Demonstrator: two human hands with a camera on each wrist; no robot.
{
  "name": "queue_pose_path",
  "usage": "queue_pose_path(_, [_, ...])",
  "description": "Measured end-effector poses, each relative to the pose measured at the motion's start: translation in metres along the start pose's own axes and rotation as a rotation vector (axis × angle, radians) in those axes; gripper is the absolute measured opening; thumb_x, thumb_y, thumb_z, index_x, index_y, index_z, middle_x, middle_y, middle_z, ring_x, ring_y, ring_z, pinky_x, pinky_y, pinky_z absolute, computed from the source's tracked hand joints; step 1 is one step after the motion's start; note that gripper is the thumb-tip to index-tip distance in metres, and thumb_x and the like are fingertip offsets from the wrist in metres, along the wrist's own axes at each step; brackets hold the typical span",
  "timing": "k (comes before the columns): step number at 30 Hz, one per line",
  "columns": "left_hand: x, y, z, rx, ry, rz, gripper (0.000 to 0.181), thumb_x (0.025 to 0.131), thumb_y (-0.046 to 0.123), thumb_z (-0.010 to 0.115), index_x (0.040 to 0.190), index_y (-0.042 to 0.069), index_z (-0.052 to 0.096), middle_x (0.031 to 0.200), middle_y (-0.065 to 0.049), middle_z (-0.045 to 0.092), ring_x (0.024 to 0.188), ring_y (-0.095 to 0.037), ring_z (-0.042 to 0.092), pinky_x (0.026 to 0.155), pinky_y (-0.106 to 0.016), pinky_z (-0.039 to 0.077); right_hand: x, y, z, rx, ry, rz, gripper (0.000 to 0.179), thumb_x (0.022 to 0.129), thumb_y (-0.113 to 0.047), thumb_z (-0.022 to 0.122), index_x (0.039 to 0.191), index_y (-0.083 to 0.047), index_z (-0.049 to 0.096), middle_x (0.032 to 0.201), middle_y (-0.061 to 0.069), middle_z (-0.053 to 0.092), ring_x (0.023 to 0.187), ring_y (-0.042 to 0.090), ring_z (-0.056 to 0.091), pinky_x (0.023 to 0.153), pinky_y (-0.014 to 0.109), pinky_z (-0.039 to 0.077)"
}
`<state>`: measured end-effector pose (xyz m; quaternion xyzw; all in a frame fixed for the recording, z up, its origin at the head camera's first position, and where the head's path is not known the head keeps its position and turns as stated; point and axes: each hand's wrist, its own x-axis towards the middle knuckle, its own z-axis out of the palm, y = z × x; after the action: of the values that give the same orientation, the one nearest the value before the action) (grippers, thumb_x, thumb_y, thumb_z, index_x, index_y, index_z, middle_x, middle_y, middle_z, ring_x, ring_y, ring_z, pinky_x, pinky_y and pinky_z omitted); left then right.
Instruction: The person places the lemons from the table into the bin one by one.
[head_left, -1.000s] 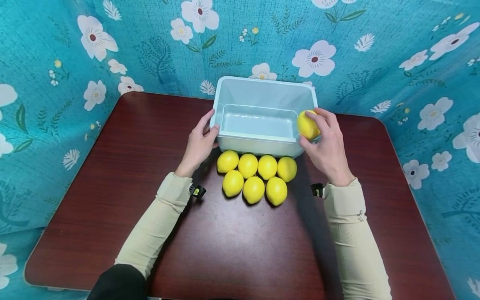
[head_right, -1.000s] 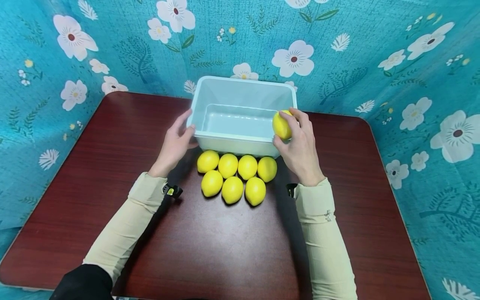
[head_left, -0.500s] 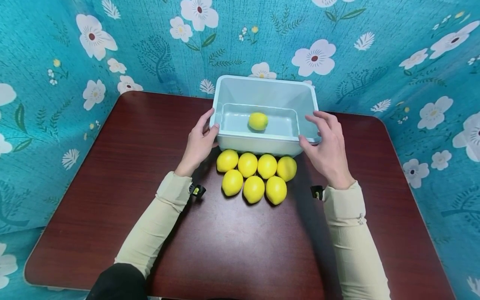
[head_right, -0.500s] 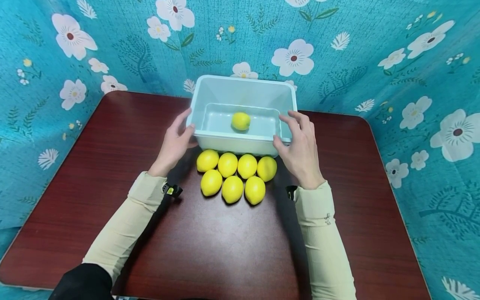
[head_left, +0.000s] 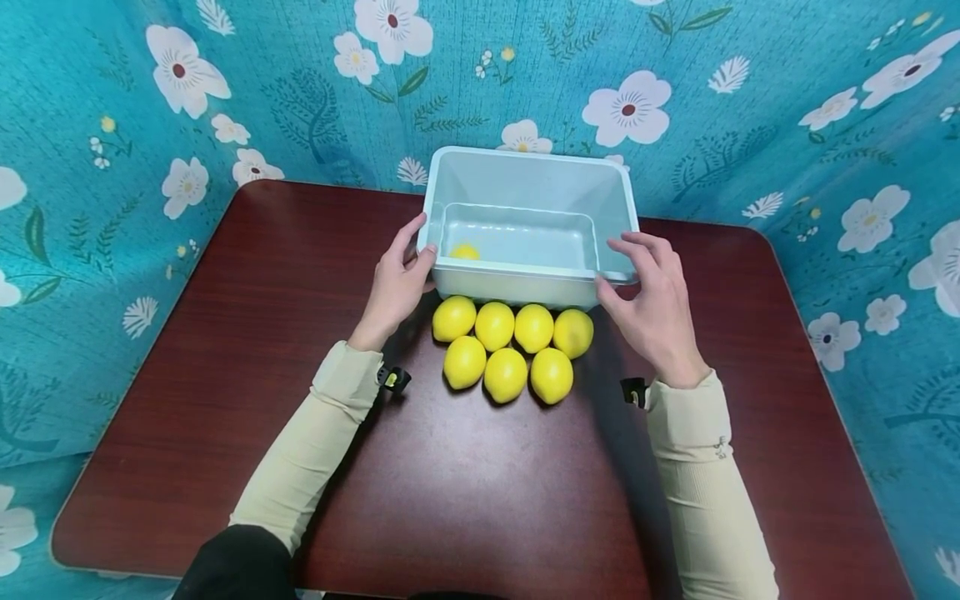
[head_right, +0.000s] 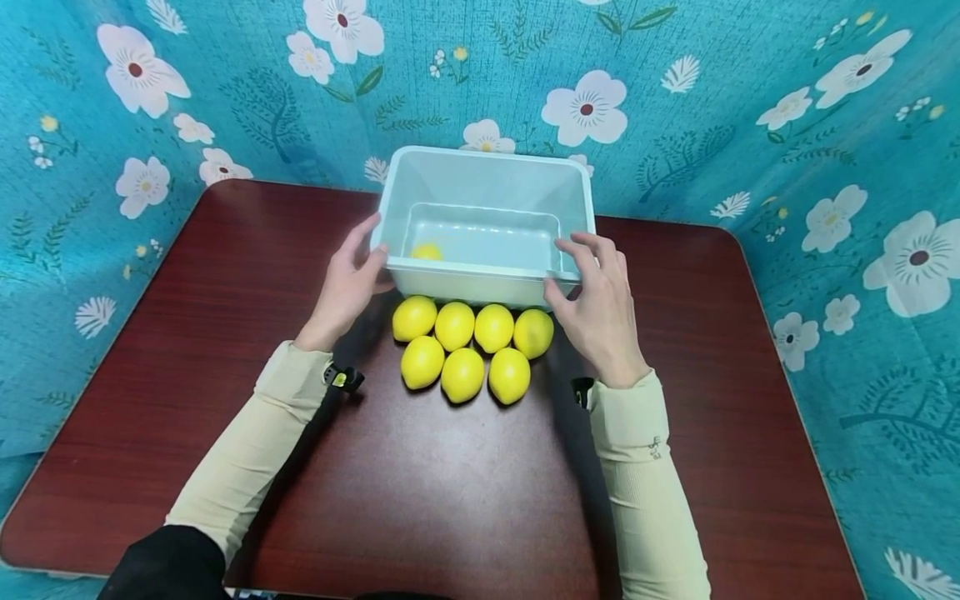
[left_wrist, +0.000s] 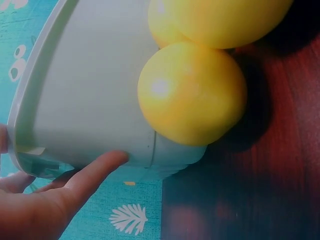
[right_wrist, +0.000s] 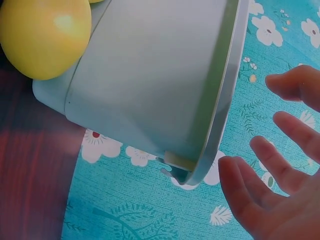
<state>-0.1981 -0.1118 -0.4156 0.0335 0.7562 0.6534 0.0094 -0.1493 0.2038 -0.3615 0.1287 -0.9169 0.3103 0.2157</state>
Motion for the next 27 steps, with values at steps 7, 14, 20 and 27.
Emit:
queue_pose_path(7, [0.012, 0.002, 0.005, 0.009, 0.022, -0.018, 0.052, 0.101, 0.029, 0.049, 0.149, 0.035, 0.032, 0.149, -0.012, 0.044, 0.125, -0.026, 0.055, 0.088, -0.052, 0.053, 0.013, 0.007, -0.004, 0.022, -0.036, 0.005, 0.044, 0.084, -0.009, 0.070, 0.127, -0.003, 0.060, 0.133, 0.016, 0.051, 0.119, 0.034, 0.045, 0.088, 0.048, 0.041])
queue_pose_path(14, [0.021, 0.005, 0.009, 0.020, 0.040, -0.037, 0.051, 0.101, 0.029, 0.049, 0.149, 0.035, 0.032, 0.148, -0.011, 0.046, 0.125, -0.026, 0.056, 0.086, -0.050, 0.055, 0.020, 0.006, -0.010, 0.036, -0.079, 0.017, 0.045, 0.085, -0.010, 0.070, 0.129, -0.004, 0.059, 0.133, 0.016, 0.051, 0.119, 0.032, 0.046, 0.086, 0.046, 0.042])
queue_pose_path(20, [0.020, 0.004, 0.010, 0.027, 0.043, -0.030, 0.051, 0.101, 0.029, 0.049, 0.149, 0.035, 0.032, 0.147, -0.011, 0.047, 0.125, -0.026, 0.056, 0.086, -0.049, 0.055, 0.014, 0.003, -0.013, 0.033, -0.088, 0.017, 0.046, 0.085, -0.010, 0.070, 0.129, -0.004, 0.058, 0.131, 0.017, 0.051, 0.115, 0.032, 0.046, 0.085, 0.045, 0.040])
queue_pose_path(27, [0.019, 0.002, 0.010, 0.021, 0.042, -0.017, 0.052, 0.101, 0.029, 0.049, 0.149, 0.034, 0.032, 0.149, -0.011, 0.045, 0.127, -0.029, 0.054, 0.086, -0.049, 0.055, 0.004, 0.004, -0.012, 0.017, -0.099, 0.010, 0.044, 0.085, -0.010, 0.071, 0.126, -0.003, 0.059, 0.128, 0.017, 0.052, 0.110, 0.031, 0.048, 0.082, 0.042, 0.040])
